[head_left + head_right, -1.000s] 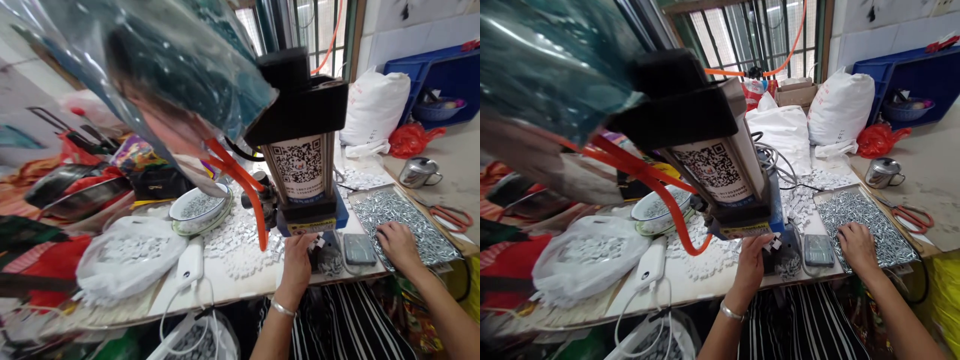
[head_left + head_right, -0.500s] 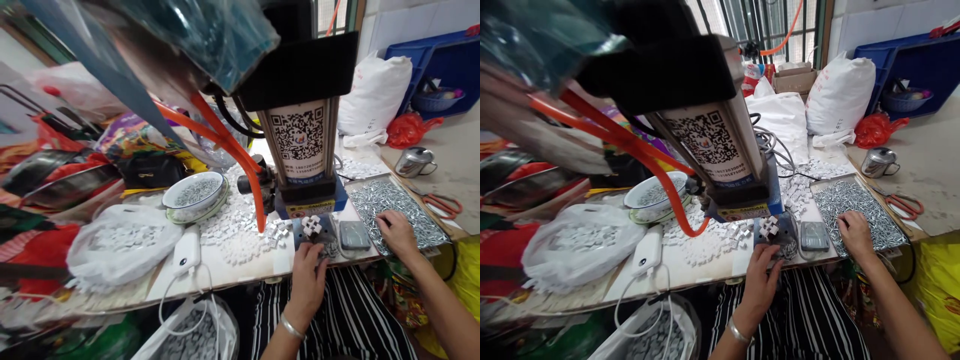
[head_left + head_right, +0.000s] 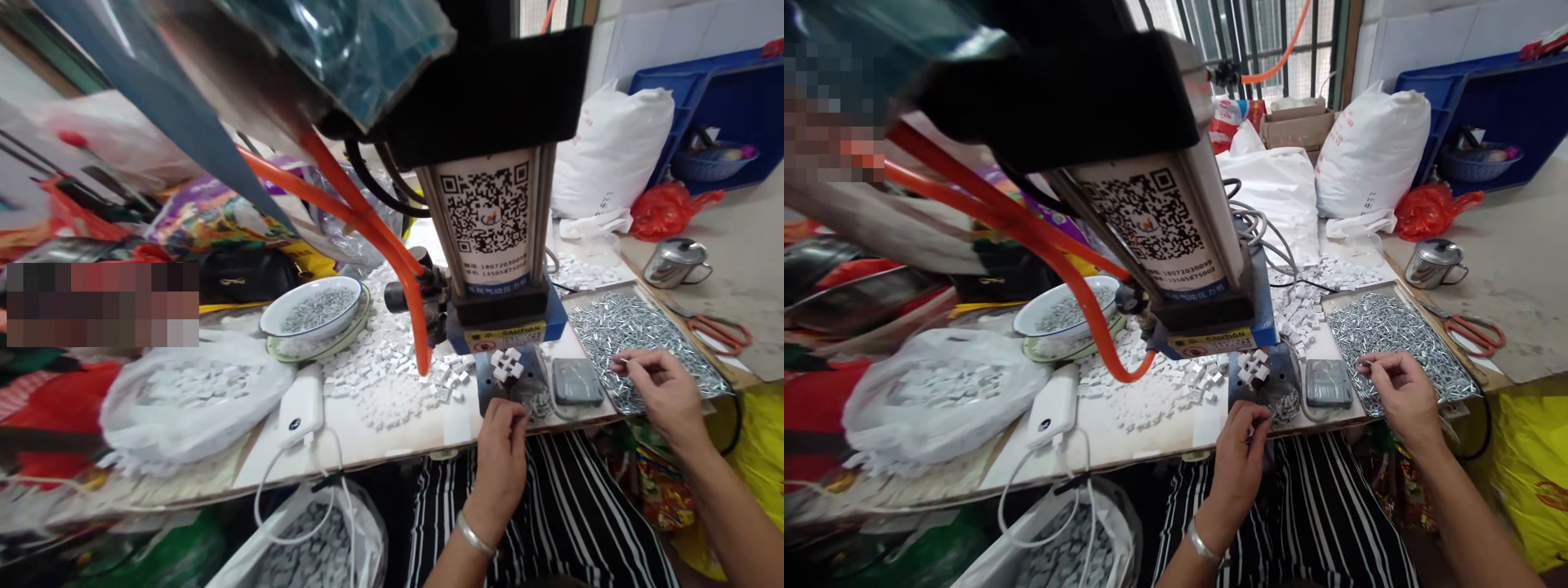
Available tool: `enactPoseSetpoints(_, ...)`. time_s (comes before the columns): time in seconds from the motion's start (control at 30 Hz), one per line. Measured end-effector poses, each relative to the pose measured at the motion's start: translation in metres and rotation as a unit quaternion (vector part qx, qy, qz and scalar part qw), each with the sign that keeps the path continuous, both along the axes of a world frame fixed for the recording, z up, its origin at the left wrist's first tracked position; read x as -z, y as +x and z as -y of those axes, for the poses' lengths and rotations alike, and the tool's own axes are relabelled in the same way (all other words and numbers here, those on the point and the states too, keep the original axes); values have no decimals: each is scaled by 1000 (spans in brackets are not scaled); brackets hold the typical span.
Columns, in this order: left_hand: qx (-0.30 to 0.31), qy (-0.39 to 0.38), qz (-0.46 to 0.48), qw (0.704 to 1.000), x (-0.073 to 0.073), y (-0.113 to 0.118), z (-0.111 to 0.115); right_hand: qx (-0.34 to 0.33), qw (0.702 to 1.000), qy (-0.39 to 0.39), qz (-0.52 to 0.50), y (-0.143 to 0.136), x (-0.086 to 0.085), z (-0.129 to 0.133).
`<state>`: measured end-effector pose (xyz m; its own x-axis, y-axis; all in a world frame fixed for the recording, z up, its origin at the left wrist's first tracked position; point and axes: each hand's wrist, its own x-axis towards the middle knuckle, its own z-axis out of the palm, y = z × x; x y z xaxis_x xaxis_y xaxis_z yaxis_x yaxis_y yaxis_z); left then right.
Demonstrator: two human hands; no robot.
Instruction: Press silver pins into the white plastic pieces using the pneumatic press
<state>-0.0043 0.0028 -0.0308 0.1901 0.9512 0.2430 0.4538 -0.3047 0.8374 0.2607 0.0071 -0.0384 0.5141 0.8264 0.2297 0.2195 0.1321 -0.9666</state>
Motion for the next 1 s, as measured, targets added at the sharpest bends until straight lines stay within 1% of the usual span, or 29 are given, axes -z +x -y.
enactPoseSetpoints(0.1,-1,-18,-23,1000,-4,-1,-4,-41,999,-34,9,-11,4,10)
enactPoseSetpoints(0.23,-27,10,-74,997,-10,3,-8,-78,993,-79,40,-17,18,20)
enactPoseSetpoints(0.3,-24,25,-87,996,-12,7,-8,-91,990,-85,67,-20,21,21)
enactPoseSetpoints(0.43,-16,34,-73,997,-10,10,-5,-132,983,-60,112,-28,16,22)
enactPoseSetpoints(0.57,-20,1,-69,997,-3,1,-2,-157,980,-38,120,-46,7,15)
enactPoseSetpoints(0.67,16,-17,-102,995,1,-5,-2,-182,974,-16,136,-63,6,5)
enactPoseSetpoints(0.73,35,-21,-133,990,0,-6,-4,-202,966,8,159,-73,6,-3)
enactPoseSetpoints(0.83,34,-32,-177,983,-3,-3,-9,-214,957,38,193,-82,7,-9)
enactPoseSetpoints(0.93,26,-40,-199,979,-6,0,-11,-209,950,53,226,-84,6,-6)
enactPoseSetpoints(1.0,17,-42,-196,979,-6,1,-10,-207,946,60,243,-84,5,-2)
